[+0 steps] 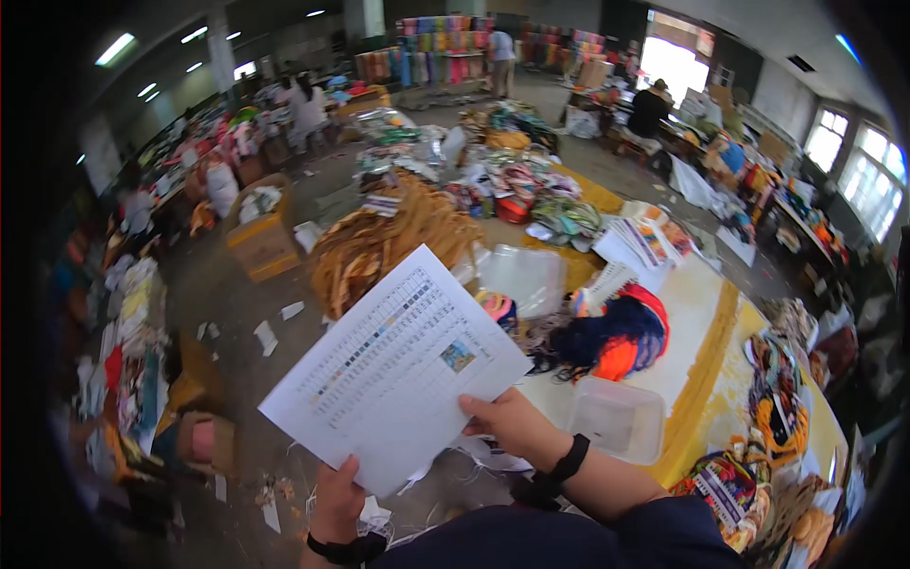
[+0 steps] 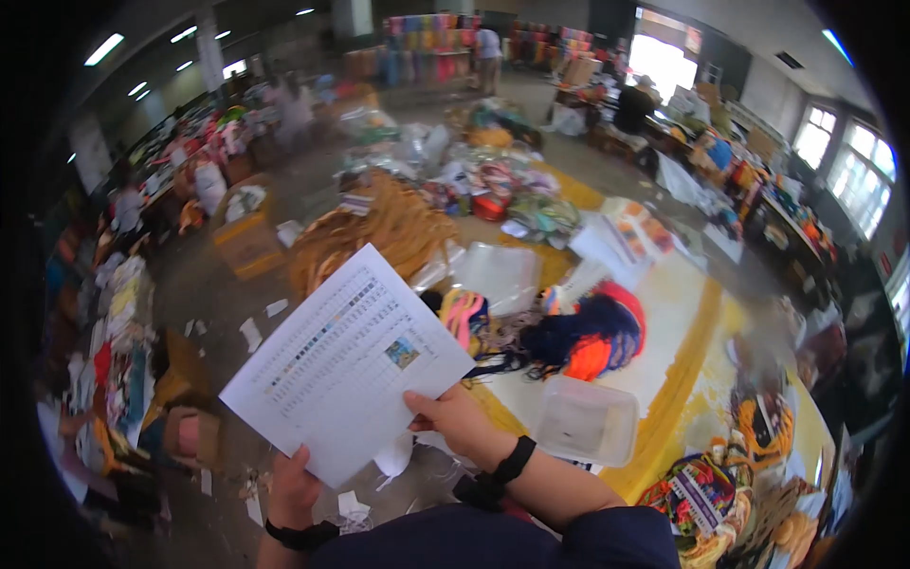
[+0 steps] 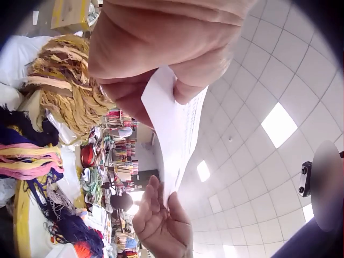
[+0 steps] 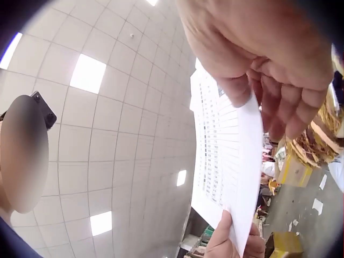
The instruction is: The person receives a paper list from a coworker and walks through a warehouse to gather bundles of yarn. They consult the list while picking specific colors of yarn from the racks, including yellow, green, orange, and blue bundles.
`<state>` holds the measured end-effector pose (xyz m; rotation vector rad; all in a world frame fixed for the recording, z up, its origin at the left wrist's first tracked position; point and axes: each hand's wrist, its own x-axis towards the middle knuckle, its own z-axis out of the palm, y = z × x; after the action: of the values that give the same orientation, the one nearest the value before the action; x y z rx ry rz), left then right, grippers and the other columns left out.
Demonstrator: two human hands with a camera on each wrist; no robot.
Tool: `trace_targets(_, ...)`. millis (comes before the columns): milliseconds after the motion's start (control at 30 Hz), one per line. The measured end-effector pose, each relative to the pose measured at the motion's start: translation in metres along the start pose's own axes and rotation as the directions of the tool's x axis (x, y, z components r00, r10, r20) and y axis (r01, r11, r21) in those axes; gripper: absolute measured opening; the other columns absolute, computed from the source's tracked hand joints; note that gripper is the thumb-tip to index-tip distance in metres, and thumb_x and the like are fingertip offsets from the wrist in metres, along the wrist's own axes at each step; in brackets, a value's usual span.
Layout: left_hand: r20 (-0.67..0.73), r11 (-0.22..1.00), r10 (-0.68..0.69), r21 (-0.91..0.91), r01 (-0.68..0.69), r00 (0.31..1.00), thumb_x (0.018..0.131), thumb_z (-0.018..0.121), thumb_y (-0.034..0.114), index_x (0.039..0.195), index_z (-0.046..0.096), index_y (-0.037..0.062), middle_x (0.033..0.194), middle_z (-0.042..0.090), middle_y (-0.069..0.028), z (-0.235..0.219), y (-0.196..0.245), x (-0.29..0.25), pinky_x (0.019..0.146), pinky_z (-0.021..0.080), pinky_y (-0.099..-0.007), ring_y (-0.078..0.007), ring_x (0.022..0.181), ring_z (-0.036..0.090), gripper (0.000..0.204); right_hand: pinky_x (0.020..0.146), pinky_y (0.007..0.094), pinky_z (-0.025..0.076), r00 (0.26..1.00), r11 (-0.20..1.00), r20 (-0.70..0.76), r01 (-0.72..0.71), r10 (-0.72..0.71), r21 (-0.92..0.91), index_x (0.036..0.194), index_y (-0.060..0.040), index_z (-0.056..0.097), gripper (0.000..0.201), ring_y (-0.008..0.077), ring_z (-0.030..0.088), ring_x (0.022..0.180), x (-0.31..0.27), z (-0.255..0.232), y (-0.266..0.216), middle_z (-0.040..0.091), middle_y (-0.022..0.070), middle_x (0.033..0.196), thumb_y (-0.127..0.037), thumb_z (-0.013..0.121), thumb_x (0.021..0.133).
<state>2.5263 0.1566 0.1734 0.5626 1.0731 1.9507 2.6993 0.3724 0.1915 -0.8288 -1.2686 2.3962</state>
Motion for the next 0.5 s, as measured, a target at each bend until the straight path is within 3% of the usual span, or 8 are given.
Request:
trace_targets(67,-0.078,0.995,0.086,-0.047,-0.09,0.993,0.092,0.046,0.017,0.136,0.03,-0.0015,0.136,0.042,-0.0149,-0.017,0.008,-0.015,0.105,0.033,-0.0428,-0.0292,0.124,0.042,0.05,0.072,0.0288,0.05,0.999,0.997,0.02,0.043,-0.042,-0.063,0.118,-0.0069,0.054,0.031,0.0129,0.059,0.087,-0.001,0.014,-0.004,0.062,0.0029,0.105,-0.016,0.06,0.089)
trace_targets(133,-0.155,0.98,0.164,-0.089,-0.179,0.974,0.093,0.044,0.021,0.136,0.031,-0.0011,0.136,0.042,-0.0148,-0.031,0.019,-0.032,0.105,0.032,-0.0431,-0.0291,0.124,0.042,0.05,0.071,0.0276,0.05,0.993,0.918,0.101,0.096,-0.061,-0.385,0.111,-0.0051,0.059,0.025,0.0118,0.06,0.082,0.004,0.017,-0.007,0.064,0.0024,0.097,-0.015,0.061,0.087)
trace_targets(200,-0.077,0.965,0.263,0.023,-0.262,0.962,0.095,0.038,0.03,0.134,0.035,-0.001,0.134,0.044,-0.0149,-0.042,0.033,-0.046,0.105,0.033,-0.0431,-0.0285,0.124,0.043,0.05,0.067,0.0258,0.049,0.984,0.897,0.166,0.126,-0.06,-0.423,0.105,-0.0027,0.062,0.022,0.0113,0.06,0.075,0.004,0.029,-0.016,0.065,0.0024,0.09,-0.016,0.062,0.086)
trace_targets(267,-0.125,0.95,0.307,-0.013,-0.311,0.943,0.096,0.034,0.039,0.131,0.038,-0.0018,0.133,0.045,-0.016,-0.037,0.037,-0.059,0.105,0.033,-0.042,-0.0274,0.124,0.043,0.054,0.059,0.0233,0.046,0.983,0.855,0.177,0.135,-0.052,-0.501,0.098,0.0012,0.064,0.022,0.0092,0.057,0.065,0.007,0.038,-0.027,0.064,0.0027,0.078,-0.017,0.062,0.086)
trace_targets(300,-0.167,0.96,0.278,0.006,-0.281,0.946,0.096,0.033,0.044,0.131,0.038,-0.0029,0.128,0.049,-0.0165,-0.039,0.036,-0.067,0.101,0.037,-0.0402,-0.0262,0.119,0.048,0.059,0.052,0.0213,0.043,0.975,0.802,0.219,0.167,-0.046,-0.573,0.098,-0.0003,0.065,0.023,0.0073,0.053,0.061,0.011,0.04,-0.033,0.063,0.0015,0.077,-0.019,0.063,0.085)
trace_targets(367,-0.227,0.965,0.261,0.028,-0.262,0.938,0.095,0.032,0.05,0.13,0.038,-0.004,0.124,0.053,-0.017,-0.037,0.043,-0.082,0.097,0.042,-0.0384,-0.0251,0.115,0.052,0.065,0.048,0.0205,0.04,0.966,0.815,0.257,0.169,-0.026,-0.555,0.098,-0.0011,0.065,0.022,0.0063,0.051,0.058,0.015,0.051,-0.042,0.063,0.0008,0.075,-0.019,0.063,0.085)
trace_targets(433,-0.166,0.994,0.109,0.039,-0.104,0.98,0.095,0.027,0.052,0.129,0.04,-0.004,0.113,0.06,-0.0153,-0.028,0.055,-0.096,0.088,0.048,-0.0346,-0.0216,0.103,0.06,0.067,0.041,0.0189,0.035,0.953,0.806,0.296,0.223,-0.062,-0.548,0.098,-0.0026,0.066,0.021,0.0047,0.048,0.054,0.024,0.053,-0.039,0.061,-0.0003,0.072,-0.019,0.063,0.085)
trace_targets(500,-0.203,0.994,0.104,0.059,-0.094,0.974,0.095,0.026,0.053,0.129,0.041,-0.0042,0.11,0.062,-0.0148,-0.018,0.06,-0.1,0.085,0.049,-0.0332,-0.021,0.098,0.062,0.068,0.04,0.019,0.034,0.93,0.819,0.364,0.251,-0.055,-0.516,0.098,-0.0024,0.066,0.022,0.0046,0.048,0.054,0.027,0.055,-0.042,0.061,0.0001,0.072,-0.02,0.063,0.085)
